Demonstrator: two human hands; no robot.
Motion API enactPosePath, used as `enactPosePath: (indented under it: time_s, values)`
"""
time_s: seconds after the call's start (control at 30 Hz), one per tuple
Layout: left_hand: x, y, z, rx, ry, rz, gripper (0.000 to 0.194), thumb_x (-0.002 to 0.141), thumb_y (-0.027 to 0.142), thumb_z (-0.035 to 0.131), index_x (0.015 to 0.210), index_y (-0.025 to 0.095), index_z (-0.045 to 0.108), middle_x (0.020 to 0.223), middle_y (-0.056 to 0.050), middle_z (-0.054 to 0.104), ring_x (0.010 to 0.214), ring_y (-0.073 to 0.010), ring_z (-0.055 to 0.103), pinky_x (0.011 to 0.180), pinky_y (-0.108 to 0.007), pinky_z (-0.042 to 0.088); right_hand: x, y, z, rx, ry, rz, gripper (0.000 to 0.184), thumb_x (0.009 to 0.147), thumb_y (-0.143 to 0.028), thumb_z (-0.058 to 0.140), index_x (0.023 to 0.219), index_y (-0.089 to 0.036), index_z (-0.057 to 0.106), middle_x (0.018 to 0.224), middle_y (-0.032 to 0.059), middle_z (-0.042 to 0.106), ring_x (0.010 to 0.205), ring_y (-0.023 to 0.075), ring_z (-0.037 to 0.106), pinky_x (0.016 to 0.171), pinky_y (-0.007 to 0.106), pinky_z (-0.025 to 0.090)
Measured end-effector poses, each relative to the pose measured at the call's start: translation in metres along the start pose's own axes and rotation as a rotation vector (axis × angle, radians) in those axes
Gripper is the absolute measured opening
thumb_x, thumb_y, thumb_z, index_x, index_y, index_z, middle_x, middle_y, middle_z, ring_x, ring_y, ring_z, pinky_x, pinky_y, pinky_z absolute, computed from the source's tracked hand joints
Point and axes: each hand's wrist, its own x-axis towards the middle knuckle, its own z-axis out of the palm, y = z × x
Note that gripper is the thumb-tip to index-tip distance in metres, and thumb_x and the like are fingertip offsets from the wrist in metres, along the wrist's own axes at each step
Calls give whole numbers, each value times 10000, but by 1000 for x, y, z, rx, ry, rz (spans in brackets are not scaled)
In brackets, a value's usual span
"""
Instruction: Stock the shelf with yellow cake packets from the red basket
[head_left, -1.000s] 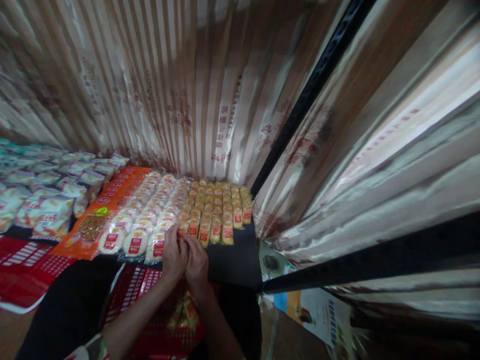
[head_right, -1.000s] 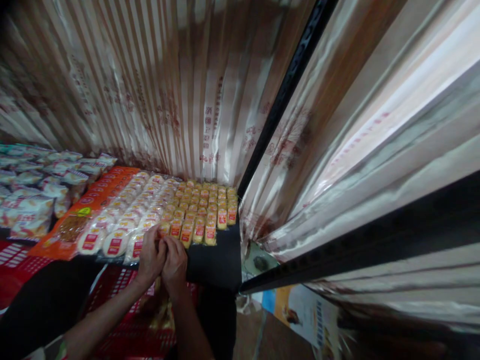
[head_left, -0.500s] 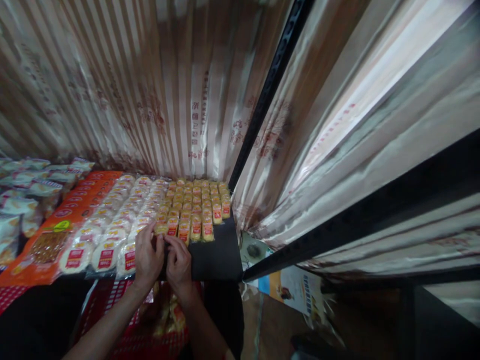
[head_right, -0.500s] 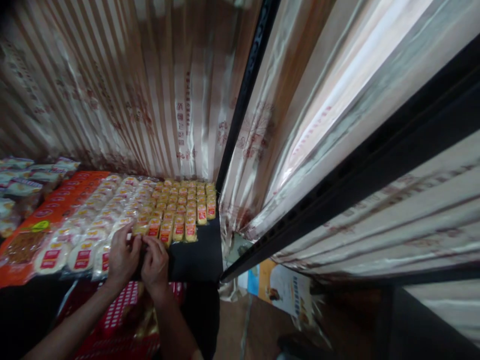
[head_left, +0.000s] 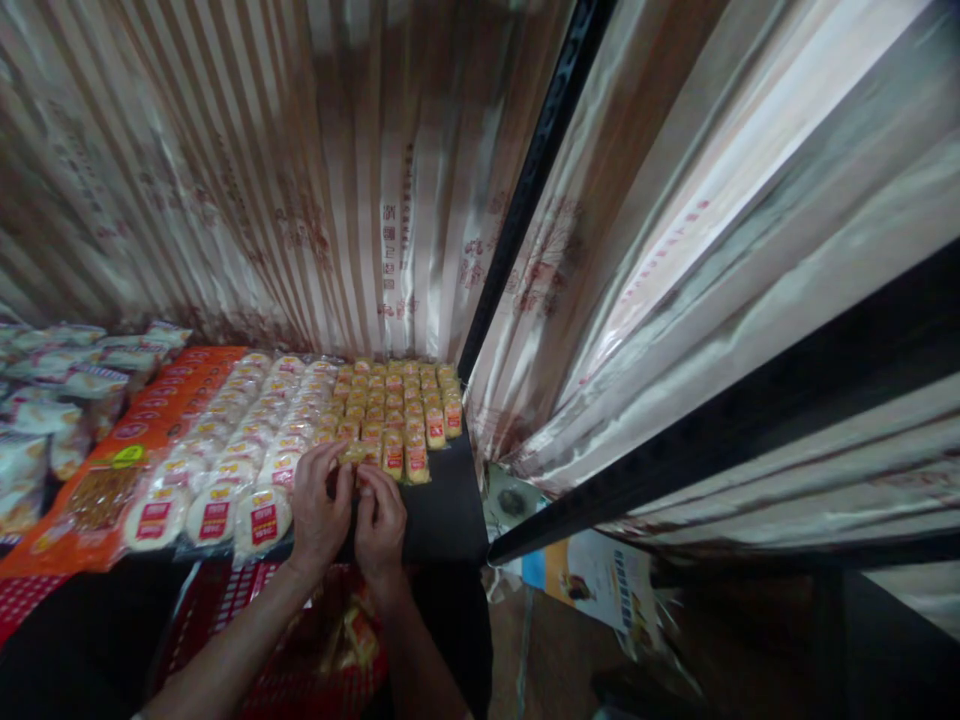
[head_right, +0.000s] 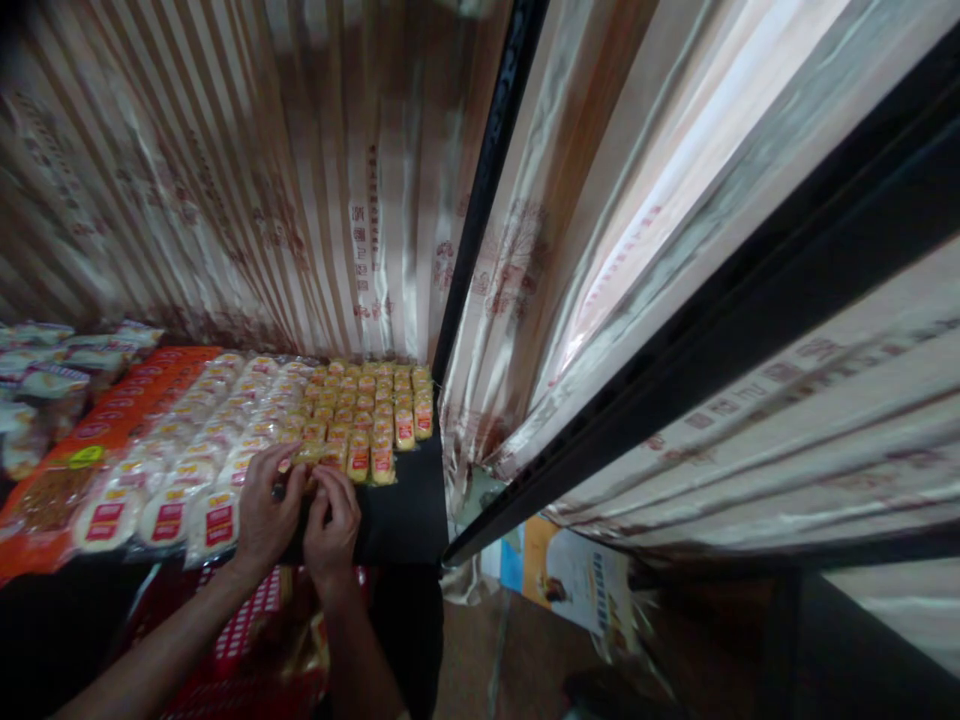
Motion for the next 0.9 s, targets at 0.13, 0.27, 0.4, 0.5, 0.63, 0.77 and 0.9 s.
enactPosePath:
  time_s: [0.13,0.27,0.4,0.5,0.63,0.77,0.9]
  values:
    - [2,17,15,-88,14,-6,147,883,234,488,989,185,577,981,-65,606,977,-192,563,882,-368,495,6,0,-12,-61,83,35,261,906,-186,427,1014,-168,663,1013,100,693,991,157,642,873,313,534]
    - [10,38,41,-213,-18,-71,119,864,223,488,922,200,590,968,-58,599,977,-190,567,883,-368,503,24,6,-24,-123,175,92,245,913,-249,443,987,-167,663,1029,109,675,1007,175,628,879,332,515]
    - [21,57,71,-311,-51,-251,112,818,193,508,880,198,601,961,-65,604,966,-200,575,865,-374,514,51,18,-37,-161,245,228,244,897,-293,434,883,-171,645,943,90,673,906,172,635,789,299,519]
    - [26,66,88,-367,-92,-349,96,800,175,527,860,195,599,920,-54,603,908,-189,583,820,-356,520,62,27,-48,-223,251,235,239,879,-287,437,882,-169,645,920,84,678,875,174,632,790,304,509]
    - [30,72,102,-374,-170,-371,91,789,150,535,829,200,600,882,-30,602,850,-164,587,791,-329,517,56,43,-56,-269,277,191,282,888,-309,427,986,-155,643,995,115,680,924,185,633,717,279,517]
    - [32,77,116,-368,-206,-373,73,799,149,530,805,190,590,869,-28,597,834,-157,584,767,-312,514,51,61,-60,-300,316,213,338,815,-316,513,1086,-144,620,1062,136,664,935,200,629,612,253,523]
    - [29,83,129,-335,-233,-348,104,783,103,530,806,180,596,858,-31,593,832,-157,579,802,-325,502,55,76,-66,-266,311,314,406,749,-312,539,1100,-119,605,1096,157,643,966,225,614,659,289,536]
